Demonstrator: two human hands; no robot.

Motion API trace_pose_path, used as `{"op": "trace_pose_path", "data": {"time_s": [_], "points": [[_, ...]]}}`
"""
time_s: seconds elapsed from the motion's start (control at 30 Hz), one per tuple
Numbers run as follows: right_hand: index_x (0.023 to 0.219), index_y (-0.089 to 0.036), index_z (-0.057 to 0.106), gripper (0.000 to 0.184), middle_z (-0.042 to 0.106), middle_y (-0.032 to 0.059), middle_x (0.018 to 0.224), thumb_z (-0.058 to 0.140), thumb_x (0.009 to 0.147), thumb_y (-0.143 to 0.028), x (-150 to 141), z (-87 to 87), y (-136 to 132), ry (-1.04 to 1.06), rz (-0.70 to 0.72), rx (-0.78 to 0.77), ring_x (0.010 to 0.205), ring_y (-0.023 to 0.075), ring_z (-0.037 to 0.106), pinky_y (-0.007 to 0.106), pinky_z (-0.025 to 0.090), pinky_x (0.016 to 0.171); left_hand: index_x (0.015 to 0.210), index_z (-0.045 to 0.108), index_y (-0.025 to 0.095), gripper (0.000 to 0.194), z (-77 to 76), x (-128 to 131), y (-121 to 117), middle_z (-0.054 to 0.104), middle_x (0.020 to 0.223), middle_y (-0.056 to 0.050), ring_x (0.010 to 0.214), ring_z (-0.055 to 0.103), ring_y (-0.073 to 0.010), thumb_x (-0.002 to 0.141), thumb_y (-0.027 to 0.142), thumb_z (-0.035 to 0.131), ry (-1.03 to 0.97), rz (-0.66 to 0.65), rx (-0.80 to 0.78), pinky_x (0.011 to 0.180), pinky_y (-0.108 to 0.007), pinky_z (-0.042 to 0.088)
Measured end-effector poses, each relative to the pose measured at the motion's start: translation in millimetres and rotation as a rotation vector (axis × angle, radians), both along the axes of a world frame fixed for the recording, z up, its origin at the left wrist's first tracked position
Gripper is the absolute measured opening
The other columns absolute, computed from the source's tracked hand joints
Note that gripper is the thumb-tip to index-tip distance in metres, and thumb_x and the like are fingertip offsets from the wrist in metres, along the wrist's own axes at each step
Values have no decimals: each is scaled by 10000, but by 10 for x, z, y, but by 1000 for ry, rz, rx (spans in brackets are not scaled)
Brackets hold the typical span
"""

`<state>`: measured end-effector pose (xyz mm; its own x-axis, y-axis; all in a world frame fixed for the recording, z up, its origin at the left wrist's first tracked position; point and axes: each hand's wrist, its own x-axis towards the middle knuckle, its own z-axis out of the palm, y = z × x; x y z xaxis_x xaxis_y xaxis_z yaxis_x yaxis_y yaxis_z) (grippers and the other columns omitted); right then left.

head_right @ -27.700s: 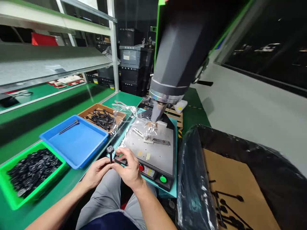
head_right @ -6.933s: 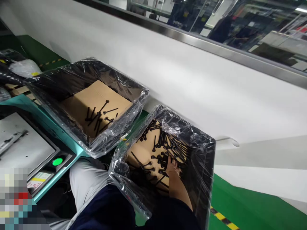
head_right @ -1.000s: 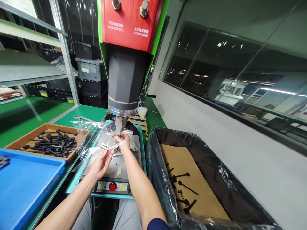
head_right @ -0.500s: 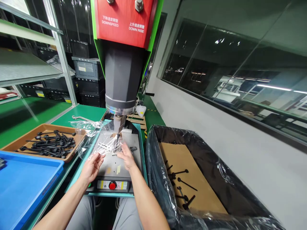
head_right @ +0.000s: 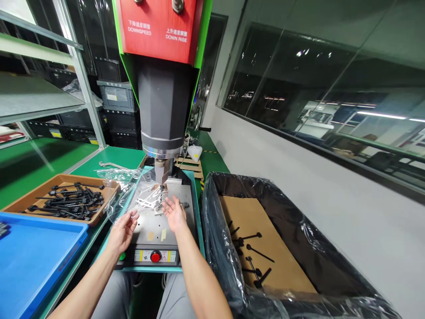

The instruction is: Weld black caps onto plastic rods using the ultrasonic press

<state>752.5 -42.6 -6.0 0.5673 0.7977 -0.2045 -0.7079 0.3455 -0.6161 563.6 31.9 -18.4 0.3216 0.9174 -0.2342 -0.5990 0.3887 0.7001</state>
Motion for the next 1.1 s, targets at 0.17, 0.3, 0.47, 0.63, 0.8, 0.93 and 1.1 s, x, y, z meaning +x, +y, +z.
{"op": "trace_pose_path", "data": {"time_s": [0.17,0.3,0.47,0.63,0.8,0.93,1.1], "points": [[1105,-266,587,320,705,47,981,572,856,-467,19,101,128,-11,-39,-11,800,184,676,325,527,680,881,658,112,76,48,39,85,712,982,-114,822,710,-176,825,78,622,-50,-3,-10,625,-192,600],[1111,-264,589,356,690,13,827,630,818,-462,25,75,175,-59,-50,-35,661,158,646,281,502,579,902,658,109,98,20,34,127,708,992,-111,822,709,-167,843,68,591,-38,8,-10,636,-189,599],[1088,-239,598,336,682,11,769,643,820,-436,29,0,136,1,-62,-54,611,139,627,247,482,536,904,652,110,91,-40,24,103,700,1030,-116,837,708,-170,852,74,587,-8,-43,-9,636,-194,599],[1014,-194,614,313,693,34,793,682,802,-413,16,-14,71,25,-22,-43,650,141,642,242,496,559,921,649,131,94,-93,36,80,692,1075,-117,903,701,-190,834,101,630,-5,-69,-19,661,-207,597],[975,-182,636,355,694,41,823,745,743,-427,-62,-113,-37,-20,33,-32,682,145,643,248,503,585,996,647,127,152,-125,36,-25,664,1155,-148,975,683,-215,848,117,616,30,-129,-59,736,-236,590],[983,-181,651,391,682,35,853,775,711,-434,-221,-256,-267,-60,70,-72,703,132,636,235,496,607,1036,630,129,240,-167,-26,-282,656,1176,-161,985,679,-221,800,119,676,103,-219,-93,781,-268,579],[982,-170,649,427,670,49,841,762,702,-472,-339,-550,-873,-357,-67,-249,696,156,615,268,480,610,1012,643,138,408,-520,-459,-598,701,1054,-127,871,684,-197,666,276,809,366,-203,-71,711,-246,547]]}}
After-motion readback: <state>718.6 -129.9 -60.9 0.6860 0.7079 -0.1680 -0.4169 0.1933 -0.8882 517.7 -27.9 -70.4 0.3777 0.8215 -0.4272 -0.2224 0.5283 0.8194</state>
